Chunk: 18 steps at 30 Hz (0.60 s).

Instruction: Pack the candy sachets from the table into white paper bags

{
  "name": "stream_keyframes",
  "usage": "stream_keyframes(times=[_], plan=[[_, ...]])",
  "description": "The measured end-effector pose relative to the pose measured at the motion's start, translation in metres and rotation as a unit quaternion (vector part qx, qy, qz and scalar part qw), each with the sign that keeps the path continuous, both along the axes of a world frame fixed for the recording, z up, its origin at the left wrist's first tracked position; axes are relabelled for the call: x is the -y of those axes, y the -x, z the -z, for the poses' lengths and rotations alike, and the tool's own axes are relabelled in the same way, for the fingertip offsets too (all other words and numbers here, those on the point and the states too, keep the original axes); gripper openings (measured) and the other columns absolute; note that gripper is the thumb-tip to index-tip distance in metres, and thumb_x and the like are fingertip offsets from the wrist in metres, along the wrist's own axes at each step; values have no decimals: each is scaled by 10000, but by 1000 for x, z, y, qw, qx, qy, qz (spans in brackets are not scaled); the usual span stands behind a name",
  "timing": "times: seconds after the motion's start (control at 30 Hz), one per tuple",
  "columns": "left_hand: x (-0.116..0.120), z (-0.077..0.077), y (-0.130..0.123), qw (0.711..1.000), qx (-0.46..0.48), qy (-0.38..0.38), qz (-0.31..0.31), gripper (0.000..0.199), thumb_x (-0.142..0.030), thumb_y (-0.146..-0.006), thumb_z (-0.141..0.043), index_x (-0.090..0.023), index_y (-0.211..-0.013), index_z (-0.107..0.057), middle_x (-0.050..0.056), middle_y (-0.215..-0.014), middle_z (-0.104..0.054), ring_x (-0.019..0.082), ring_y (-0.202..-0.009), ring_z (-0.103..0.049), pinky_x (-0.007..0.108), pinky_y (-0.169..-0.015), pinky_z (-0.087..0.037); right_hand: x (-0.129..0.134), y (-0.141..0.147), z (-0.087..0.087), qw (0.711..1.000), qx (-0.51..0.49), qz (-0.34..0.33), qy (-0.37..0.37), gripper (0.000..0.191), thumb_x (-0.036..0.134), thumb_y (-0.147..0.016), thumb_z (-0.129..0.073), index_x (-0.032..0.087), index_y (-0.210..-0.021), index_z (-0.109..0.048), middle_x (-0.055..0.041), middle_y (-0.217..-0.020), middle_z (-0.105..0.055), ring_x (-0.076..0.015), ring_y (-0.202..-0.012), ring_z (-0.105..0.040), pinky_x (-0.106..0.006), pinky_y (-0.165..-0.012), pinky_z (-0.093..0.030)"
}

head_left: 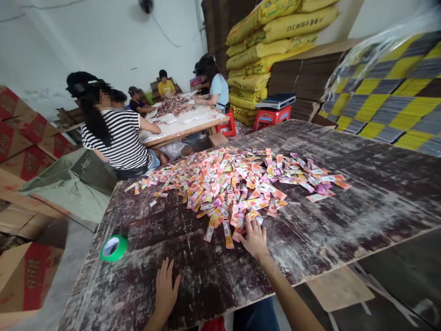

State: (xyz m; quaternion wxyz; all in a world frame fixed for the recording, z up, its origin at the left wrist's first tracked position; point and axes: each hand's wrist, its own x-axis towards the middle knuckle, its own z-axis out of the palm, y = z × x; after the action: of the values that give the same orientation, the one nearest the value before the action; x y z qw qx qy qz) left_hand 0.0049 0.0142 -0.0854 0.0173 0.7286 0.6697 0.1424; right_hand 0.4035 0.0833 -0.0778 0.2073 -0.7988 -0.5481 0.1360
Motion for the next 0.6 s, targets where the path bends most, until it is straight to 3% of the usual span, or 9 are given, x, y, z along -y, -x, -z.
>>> stream_keyframes(times=[0.13,0.27,0.37,0.5,0.6], plan=[[5,-1,-7,1000,-15,-28,-2,513,-381,-925,-387,-204,-1380,-544,98,-1493,-477,256,-1419,-393,472,-1185,-309,55,17,15,995,22,51,-77,905,706,-843,-396,140,-1535,-252,-191,-1567,-299,-381,-1443,-283,-570,-1151,-223],[5,-4,-10,999,-23,-25,-8,523,-394,-923,-388,-176,-1367,-556,109,-1483,-489,264,-1402,-418,475,-1172,-332,101,48,36,994,47,0,-99,871,693,-831,-423,152,-1508,-330,-190,-1554,-334,-400,-1435,-305,-583,-1152,-229],[4,-2,-8,999,-20,-28,-13,521,-397,-923,-382,-184,-1364,-561,101,-1483,-491,260,-1404,-416,464,-1176,-328,105,63,40,995,54,-17,-84,789,615,-844,-440,134,-1468,-408,-207,-1523,-385,-413,-1419,-338,-589,-1158,-216],[1,-3,-8,1000,12,-25,-11,516,-375,-921,-382,-162,-1350,-572,114,-1471,-502,268,-1399,-422,475,-1179,-323,93,70,23,993,48,8,-106,681,513,-886,-367,134,-1446,-446,-201,-1490,-436,-404,-1391,-391,-606,-1148,-235],[9,-13,-8,997,71,-20,-5,511,-337,-934,-339,-150,-1351,-569,125,-1435,-537,259,-1367,-466,470,-1160,-361,113,78,17,987,39,-18,-154,594,480,-907,-347,220,-1424,-483,-147,-1444,-509,-373,-1344,-464,-614,-1117,-300]])
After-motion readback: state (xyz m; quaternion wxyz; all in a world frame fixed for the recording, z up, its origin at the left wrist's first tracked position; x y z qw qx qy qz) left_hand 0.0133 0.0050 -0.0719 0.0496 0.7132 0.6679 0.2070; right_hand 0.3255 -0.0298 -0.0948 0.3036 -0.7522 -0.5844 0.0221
